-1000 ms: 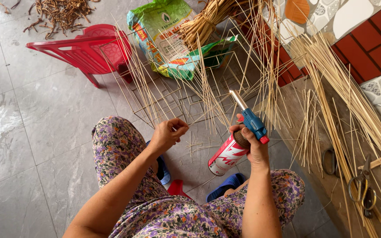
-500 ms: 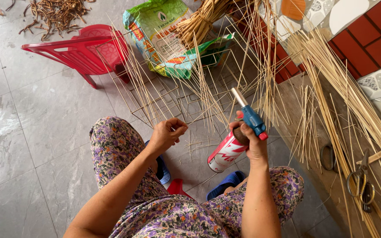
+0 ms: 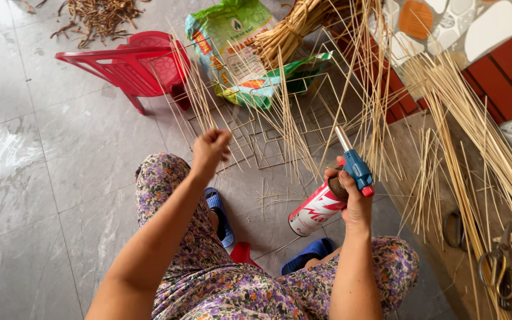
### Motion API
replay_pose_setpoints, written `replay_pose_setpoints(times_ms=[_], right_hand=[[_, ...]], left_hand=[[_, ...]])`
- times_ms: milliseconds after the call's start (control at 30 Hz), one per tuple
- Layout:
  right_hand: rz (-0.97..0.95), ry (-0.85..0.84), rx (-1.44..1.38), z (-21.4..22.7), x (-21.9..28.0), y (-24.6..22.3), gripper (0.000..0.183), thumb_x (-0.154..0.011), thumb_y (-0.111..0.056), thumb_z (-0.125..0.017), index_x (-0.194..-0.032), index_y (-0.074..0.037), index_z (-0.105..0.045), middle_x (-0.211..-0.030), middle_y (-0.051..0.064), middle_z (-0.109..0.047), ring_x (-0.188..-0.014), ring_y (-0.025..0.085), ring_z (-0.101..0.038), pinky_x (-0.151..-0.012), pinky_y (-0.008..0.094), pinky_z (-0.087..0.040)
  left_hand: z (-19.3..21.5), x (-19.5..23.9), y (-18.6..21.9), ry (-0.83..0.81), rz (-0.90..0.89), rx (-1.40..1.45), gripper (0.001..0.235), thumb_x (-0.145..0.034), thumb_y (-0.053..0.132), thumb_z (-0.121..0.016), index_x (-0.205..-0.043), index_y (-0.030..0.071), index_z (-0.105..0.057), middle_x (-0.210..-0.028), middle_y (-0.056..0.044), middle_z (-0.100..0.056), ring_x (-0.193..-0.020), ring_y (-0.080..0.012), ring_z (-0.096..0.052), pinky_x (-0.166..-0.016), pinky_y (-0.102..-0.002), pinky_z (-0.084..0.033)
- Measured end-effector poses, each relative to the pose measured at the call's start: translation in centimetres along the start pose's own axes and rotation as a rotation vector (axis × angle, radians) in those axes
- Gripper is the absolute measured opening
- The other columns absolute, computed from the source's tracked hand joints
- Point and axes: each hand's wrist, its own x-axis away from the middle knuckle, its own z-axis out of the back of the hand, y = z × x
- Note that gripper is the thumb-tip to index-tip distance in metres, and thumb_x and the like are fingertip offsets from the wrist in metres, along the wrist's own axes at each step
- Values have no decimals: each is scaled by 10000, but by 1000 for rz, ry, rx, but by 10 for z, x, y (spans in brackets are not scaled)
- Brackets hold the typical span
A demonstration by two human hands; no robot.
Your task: The person sits on the floor and uses a handheld blowtorch to heat thin wooden sticks one by one. They hold each stick in their left hand and apply the flame from the blowtorch in their right hand, then place the heated stick into a wire rack. The process is repeated continuously throughout the clip.
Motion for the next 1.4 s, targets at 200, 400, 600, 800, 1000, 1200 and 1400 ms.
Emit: replay_pose_setpoints(times_ms=[200, 400, 600, 800, 1000, 1200, 1400], right_hand=[[25, -22, -1, 1, -1, 0, 579, -862, -281, -794, -1315, 27, -605, -977, 163, -750, -892, 203, -724, -840, 343, -595], [-4, -10, 15, 3, -5, 3, 577, -864, -285, -795, -1315, 22, -607, -974, 163, -747, -896, 201, -723, -844, 336, -590], [-6, 0, 19, 3, -5, 1, 593, -861, -295, -798, -1324, 24, -611, -982, 154, -753, -900, 194, -726, -852, 327, -587], [21, -3, 17, 3, -5, -2, 618, -861, -308, -815, -1331, 36, -609, -984, 158, -752, -910, 200, -731, -871, 327, -591], [-6, 0, 29, -1, -4, -2, 648, -852, -323, -820, -1345, 35, -598, -986, 150, -752, -917, 192, -729, -872, 314, -581], [-3, -2, 38, 3, -3, -3, 652, -847, -323, -820, -1343, 39, -600, -996, 155, -756, -927, 198, -735, -891, 323, -584], [12, -8, 26, 6, -3, -5, 650, -849, -325, -818, -1342, 36, -596, -994, 160, -752, -932, 201, -733, -899, 328, -586]], left_hand=[[36, -84, 24, 436, 34, -363, 215, -918, 306, -759, -980, 102, -777, -894, -76, -791, -742, -130, -719, -693, -312, -577], [41, -115, 34, 565, 147, -628, 205, -827, 359, -778, -982, 224, -776, -1033, -65, -767, -998, -271, -724, -891, -409, -556], [40, -123, 36, 568, 152, -720, 223, -826, 371, -804, -957, 201, -743, -1022, -77, -748, -997, -289, -705, -871, -426, -550], [-13, -91, 20, 336, -396, -604, 214, -896, 264, -772, -1012, 101, -698, -923, -91, -750, -817, -243, -735, -734, -386, -573], [-107, -29, -36, -205, -138, -856, 343, -916, 429, -737, -879, 93, -795, -787, -139, -754, -704, -259, -731, -707, -404, -588], [-137, -28, -67, -279, 217, -622, 424, -945, 419, -711, -826, 17, -775, -713, -104, -758, -562, -145, -702, -560, -312, -583], [-140, -29, -73, -205, 253, -316, 251, -913, 244, -704, -849, 6, -746, -701, -70, -709, -550, -128, -678, -471, -294, -539]])
